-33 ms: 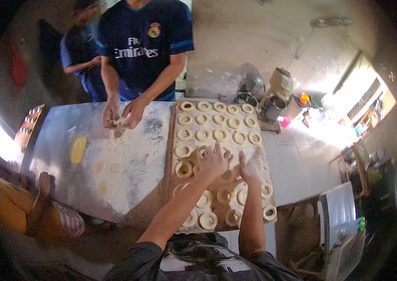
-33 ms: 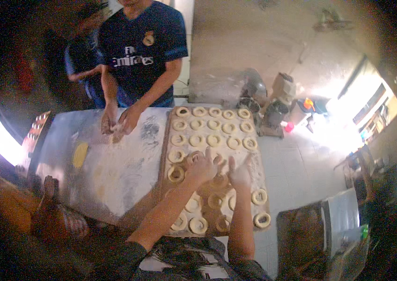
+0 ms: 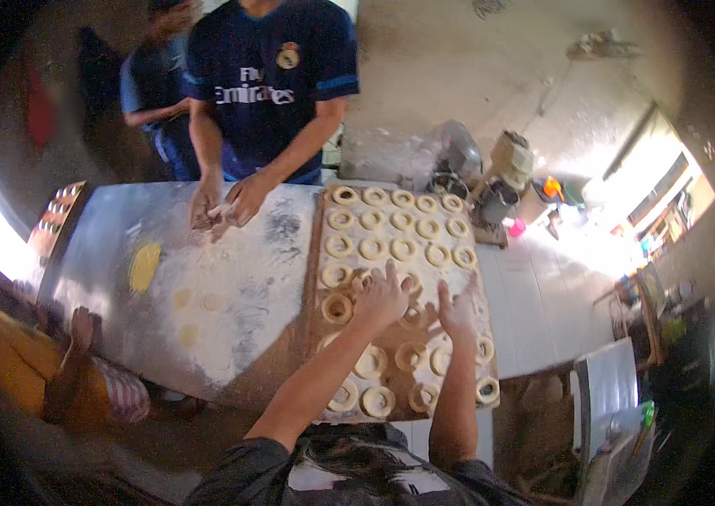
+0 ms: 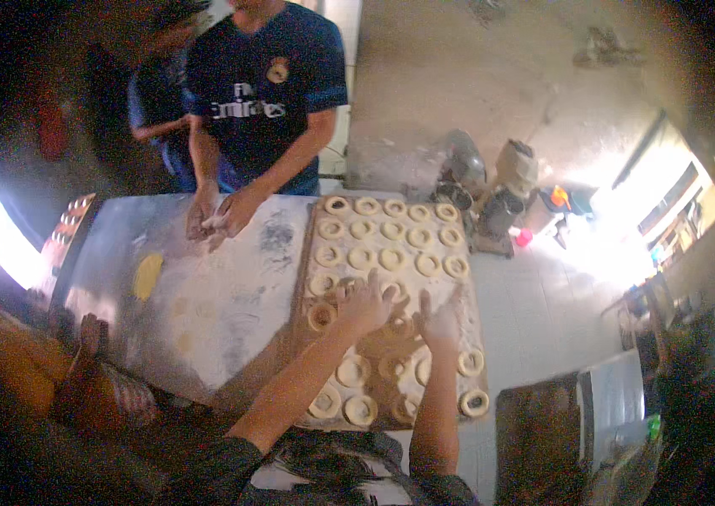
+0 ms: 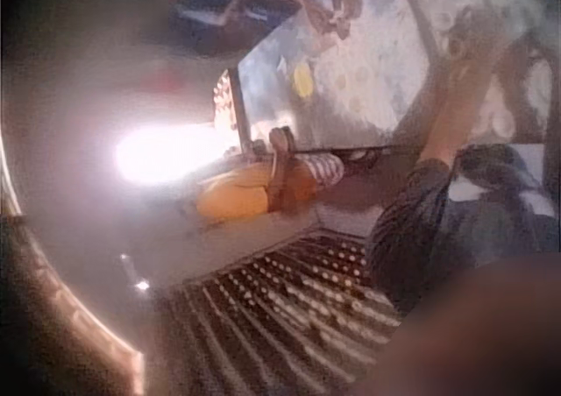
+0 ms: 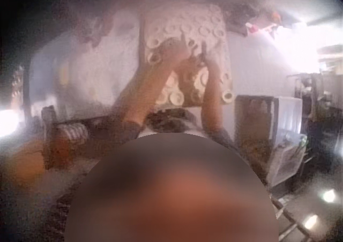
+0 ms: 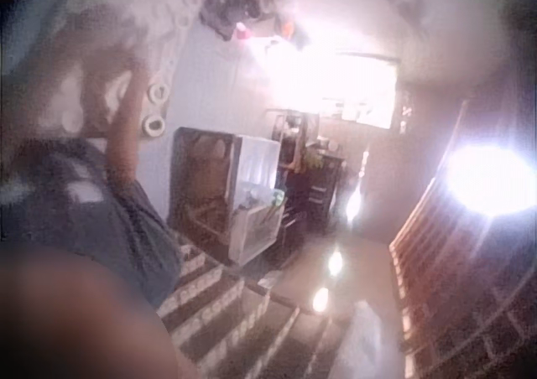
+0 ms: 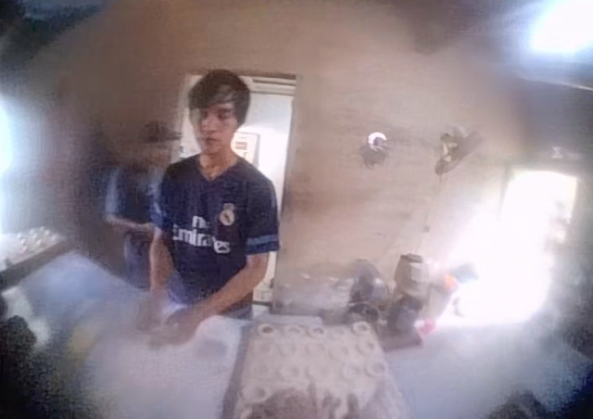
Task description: The person shapes small dough pieces into ring shapes by hand and places them on a wooden board. They then carry the board to a multi-tiered wooden rack and place it among other boards of shaped dough.
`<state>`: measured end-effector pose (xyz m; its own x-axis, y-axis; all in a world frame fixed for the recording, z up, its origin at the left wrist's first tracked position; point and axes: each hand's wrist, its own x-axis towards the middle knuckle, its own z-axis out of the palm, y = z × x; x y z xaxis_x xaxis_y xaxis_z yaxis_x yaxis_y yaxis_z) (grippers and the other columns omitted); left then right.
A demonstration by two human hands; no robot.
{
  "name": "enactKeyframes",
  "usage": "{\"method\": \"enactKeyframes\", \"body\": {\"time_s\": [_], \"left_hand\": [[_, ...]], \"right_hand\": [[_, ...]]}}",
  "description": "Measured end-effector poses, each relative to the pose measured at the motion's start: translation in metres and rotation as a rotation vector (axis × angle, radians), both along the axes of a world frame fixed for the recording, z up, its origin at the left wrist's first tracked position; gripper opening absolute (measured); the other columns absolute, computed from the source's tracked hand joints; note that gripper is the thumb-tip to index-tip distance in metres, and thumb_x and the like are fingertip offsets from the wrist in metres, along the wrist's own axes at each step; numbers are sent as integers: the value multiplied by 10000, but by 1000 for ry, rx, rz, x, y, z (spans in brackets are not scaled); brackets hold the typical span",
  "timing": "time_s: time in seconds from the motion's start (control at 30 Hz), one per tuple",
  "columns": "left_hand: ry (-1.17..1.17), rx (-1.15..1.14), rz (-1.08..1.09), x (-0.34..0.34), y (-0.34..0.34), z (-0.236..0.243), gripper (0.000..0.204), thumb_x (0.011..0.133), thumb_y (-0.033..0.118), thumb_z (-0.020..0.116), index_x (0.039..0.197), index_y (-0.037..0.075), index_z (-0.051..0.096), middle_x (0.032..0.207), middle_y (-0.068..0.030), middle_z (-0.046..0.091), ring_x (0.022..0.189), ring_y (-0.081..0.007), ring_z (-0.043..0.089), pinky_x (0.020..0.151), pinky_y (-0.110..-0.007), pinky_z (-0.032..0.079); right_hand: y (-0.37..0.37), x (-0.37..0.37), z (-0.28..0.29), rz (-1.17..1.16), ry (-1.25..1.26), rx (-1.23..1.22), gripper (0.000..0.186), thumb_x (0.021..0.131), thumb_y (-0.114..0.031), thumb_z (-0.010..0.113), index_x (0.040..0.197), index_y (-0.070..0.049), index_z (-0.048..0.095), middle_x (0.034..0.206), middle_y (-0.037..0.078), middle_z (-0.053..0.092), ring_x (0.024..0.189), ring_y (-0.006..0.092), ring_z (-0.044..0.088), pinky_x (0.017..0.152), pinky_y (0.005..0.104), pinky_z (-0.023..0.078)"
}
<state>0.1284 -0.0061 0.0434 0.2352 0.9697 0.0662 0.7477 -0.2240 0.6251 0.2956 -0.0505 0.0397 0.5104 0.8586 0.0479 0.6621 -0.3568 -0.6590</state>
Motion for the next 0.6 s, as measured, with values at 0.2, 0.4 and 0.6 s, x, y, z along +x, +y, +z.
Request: {"method": "enactKeyframes", "body": {"time_s": [0.2, 0.4, 0.6], "left_hand": [[116, 18, 152, -146, -31, -17, 616, 941, 382, 537, 1424, 34, 378, 1259, -252, 568, 1155, -447, 568, 919, -614, 426], [-202, -182, 421, -322, -91, -44, 455, 909, 259, 595, 1292, 30, 502, 1078, -262, 651, 1029, -433, 625, 854, -517, 501], [-201, -174, 701, -421, -123, -68, 356, 920, 275, 608, 1173, 29, 562, 932, -248, 686, 903, -441, 661, 770, -517, 525]], "right_hand": [[8, -122, 42, 373, 178, 42, 613, 935, -331, 616, 1414, -8, 411, 1070, 245, 669, 964, 328, 675, 825, 435, 521], [47, -344, -21, 1096, 48, -255, 410, 913, -369, 620, 1205, -83, 588, 924, 207, 700, 862, 351, 697, 792, 437, 538], [40, -482, -73, 999, -498, -125, 451, 859, -397, 661, 1108, -31, 576, 960, 210, 668, 926, 391, 657, 816, 471, 525]]}}
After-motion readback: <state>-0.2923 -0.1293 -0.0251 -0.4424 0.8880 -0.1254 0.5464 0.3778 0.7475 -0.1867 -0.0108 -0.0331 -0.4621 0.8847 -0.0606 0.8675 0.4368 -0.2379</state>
